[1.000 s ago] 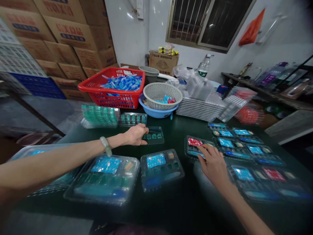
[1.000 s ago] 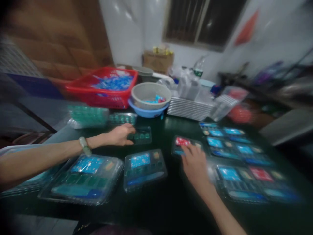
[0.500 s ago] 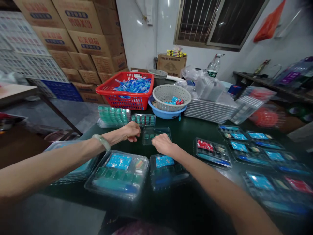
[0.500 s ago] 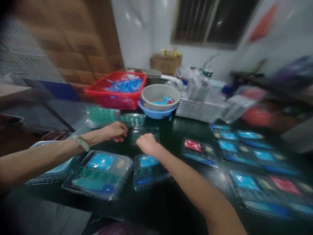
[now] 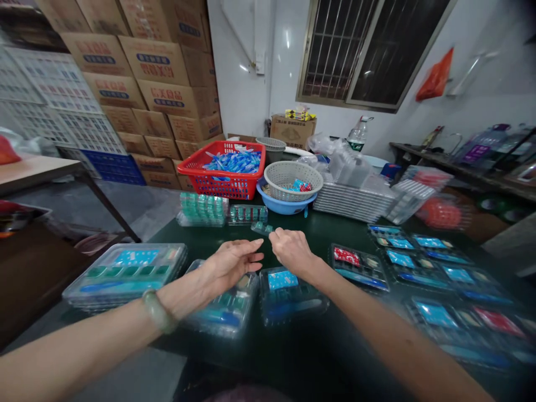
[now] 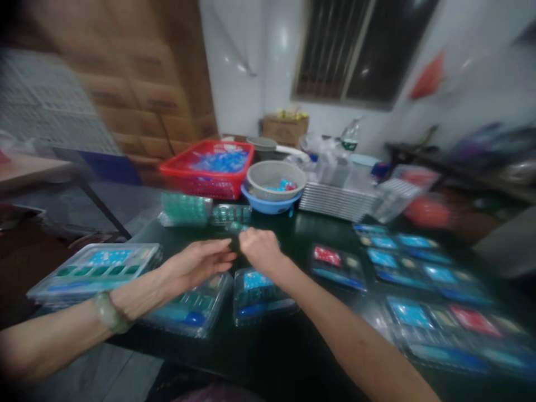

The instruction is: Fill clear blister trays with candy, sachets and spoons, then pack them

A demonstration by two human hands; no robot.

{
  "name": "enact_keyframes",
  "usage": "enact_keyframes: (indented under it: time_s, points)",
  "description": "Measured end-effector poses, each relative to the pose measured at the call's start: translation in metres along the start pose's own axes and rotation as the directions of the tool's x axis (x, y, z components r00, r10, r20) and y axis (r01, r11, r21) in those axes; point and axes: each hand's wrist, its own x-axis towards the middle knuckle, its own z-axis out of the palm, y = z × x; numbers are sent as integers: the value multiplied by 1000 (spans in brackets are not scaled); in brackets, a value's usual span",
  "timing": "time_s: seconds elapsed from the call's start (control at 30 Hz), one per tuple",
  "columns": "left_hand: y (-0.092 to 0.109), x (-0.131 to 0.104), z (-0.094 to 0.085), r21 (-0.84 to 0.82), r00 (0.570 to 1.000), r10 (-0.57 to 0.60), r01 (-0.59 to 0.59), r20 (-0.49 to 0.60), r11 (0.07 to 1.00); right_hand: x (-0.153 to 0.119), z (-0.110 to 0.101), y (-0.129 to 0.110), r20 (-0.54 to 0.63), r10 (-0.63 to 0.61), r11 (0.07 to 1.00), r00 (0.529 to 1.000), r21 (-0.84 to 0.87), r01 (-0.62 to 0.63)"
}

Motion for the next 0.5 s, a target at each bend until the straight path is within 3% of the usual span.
enact_keyframes:
  time_s: [0.13, 0.27, 0.33, 0.43, 0.5]
  points:
    - [-12, -21, 10, -256, 992, 102, -81, 71, 963, -22, -41, -23, -160, -53, 999, 986, 3, 54]
    - [-33, -38, 15, -451, 952, 303, -283, -29, 846, -50, -69, -51, -267, -208, 977, 941, -13, 213]
    - [-47, -41, 19, -487, 906, 424, -375, -11, 789, -61, -75, -62, -296, -250, 966, 922, -18, 257]
    - [-60, -40, 29, -463, 791, 607, -514, 69, 722, -71, -78, -68, -331, -240, 968, 913, -9, 252]
    - [-61, -38, 36, -392, 751, 650, -565, 120, 726, -75, -77, -67, -367, -210, 974, 906, 5, 228]
